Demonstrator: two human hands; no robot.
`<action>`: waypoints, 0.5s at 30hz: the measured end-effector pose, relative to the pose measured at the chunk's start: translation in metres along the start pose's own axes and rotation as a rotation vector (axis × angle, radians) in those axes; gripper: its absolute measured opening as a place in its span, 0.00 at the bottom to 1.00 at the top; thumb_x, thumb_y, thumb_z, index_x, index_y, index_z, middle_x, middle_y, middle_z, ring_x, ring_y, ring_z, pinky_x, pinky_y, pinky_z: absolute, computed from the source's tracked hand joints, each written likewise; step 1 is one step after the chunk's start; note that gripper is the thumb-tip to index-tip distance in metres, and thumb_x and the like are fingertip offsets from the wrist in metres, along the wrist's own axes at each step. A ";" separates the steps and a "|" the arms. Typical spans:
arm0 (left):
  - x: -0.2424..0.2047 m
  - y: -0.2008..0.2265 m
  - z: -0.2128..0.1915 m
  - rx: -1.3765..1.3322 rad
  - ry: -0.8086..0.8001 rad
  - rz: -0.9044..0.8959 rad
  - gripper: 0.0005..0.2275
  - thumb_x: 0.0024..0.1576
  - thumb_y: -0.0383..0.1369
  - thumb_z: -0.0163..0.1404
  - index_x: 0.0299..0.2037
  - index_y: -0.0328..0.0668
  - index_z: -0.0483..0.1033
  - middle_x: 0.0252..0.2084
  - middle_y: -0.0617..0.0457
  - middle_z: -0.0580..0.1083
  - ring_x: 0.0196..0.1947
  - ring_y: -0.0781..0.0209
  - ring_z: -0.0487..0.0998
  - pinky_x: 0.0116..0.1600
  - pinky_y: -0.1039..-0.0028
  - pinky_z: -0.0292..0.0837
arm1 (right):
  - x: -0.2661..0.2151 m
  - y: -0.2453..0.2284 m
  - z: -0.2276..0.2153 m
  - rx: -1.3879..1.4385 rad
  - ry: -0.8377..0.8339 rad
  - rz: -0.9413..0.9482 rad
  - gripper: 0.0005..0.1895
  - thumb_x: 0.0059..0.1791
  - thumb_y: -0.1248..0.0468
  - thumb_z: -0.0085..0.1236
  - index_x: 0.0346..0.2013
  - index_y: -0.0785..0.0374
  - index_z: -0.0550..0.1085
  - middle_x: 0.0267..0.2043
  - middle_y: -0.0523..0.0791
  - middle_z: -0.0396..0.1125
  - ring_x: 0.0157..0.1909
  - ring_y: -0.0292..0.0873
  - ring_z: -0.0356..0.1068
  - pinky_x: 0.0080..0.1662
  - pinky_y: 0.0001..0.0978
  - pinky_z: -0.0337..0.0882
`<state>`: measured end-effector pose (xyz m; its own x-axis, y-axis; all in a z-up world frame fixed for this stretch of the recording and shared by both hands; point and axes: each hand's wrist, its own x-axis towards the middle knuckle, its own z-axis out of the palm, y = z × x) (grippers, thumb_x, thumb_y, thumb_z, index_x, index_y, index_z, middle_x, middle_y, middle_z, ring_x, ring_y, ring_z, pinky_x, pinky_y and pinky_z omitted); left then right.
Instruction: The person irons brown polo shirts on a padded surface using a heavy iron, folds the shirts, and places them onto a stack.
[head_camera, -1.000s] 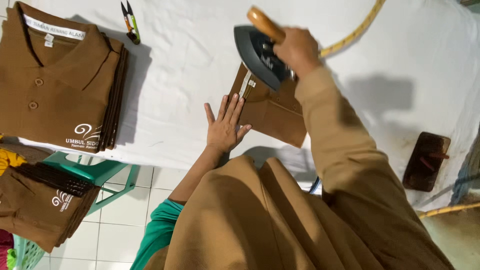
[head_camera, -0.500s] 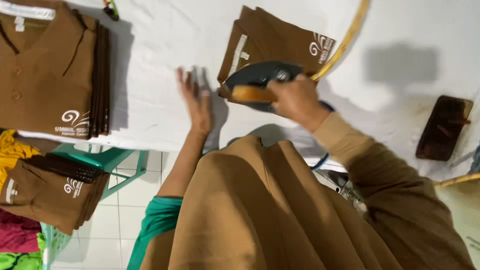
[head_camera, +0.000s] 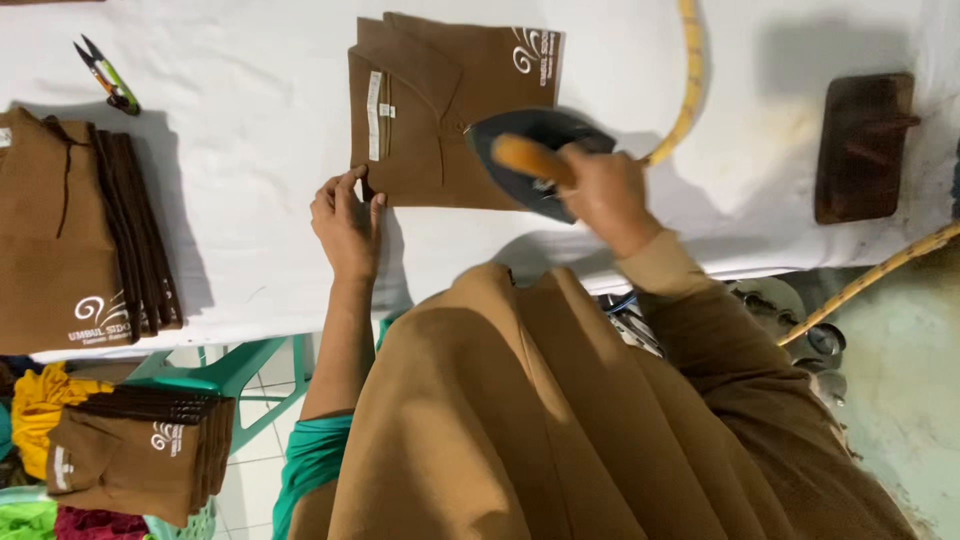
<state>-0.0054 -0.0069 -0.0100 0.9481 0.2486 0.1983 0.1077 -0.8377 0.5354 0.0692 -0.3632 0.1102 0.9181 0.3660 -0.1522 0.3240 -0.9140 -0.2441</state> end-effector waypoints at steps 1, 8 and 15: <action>0.003 0.001 0.003 0.020 0.010 -0.021 0.22 0.58 0.41 0.64 0.61 0.65 0.71 0.53 0.53 0.68 0.52 0.45 0.75 0.52 0.53 0.73 | -0.001 0.022 0.009 0.009 0.060 0.079 0.15 0.45 0.59 0.65 0.45 0.55 0.79 0.25 0.50 0.74 0.29 0.59 0.77 0.36 0.50 0.75; 0.003 0.032 -0.026 -0.233 -0.006 -0.056 0.20 0.62 0.35 0.61 0.63 0.59 0.70 0.56 0.48 0.67 0.57 0.40 0.74 0.59 0.50 0.72 | -0.043 0.128 0.008 0.296 0.019 0.385 0.13 0.44 0.61 0.60 0.42 0.55 0.81 0.28 0.54 0.73 0.34 0.66 0.75 0.36 0.56 0.73; -0.018 0.015 -0.028 -0.429 -0.191 -0.538 0.23 0.62 0.44 0.50 0.67 0.51 0.67 0.48 0.57 0.78 0.46 0.65 0.78 0.56 0.74 0.70 | -0.105 0.217 -0.083 0.541 0.194 0.650 0.40 0.49 0.60 0.67 0.74 0.41 0.60 0.49 0.42 0.62 0.23 0.41 0.63 0.22 0.32 0.64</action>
<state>-0.0291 -0.0106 0.0174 0.8368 0.4512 -0.3101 0.4849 -0.3479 0.8024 0.0625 -0.6147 0.1528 0.9222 -0.2813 -0.2653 -0.3862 -0.7046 -0.5954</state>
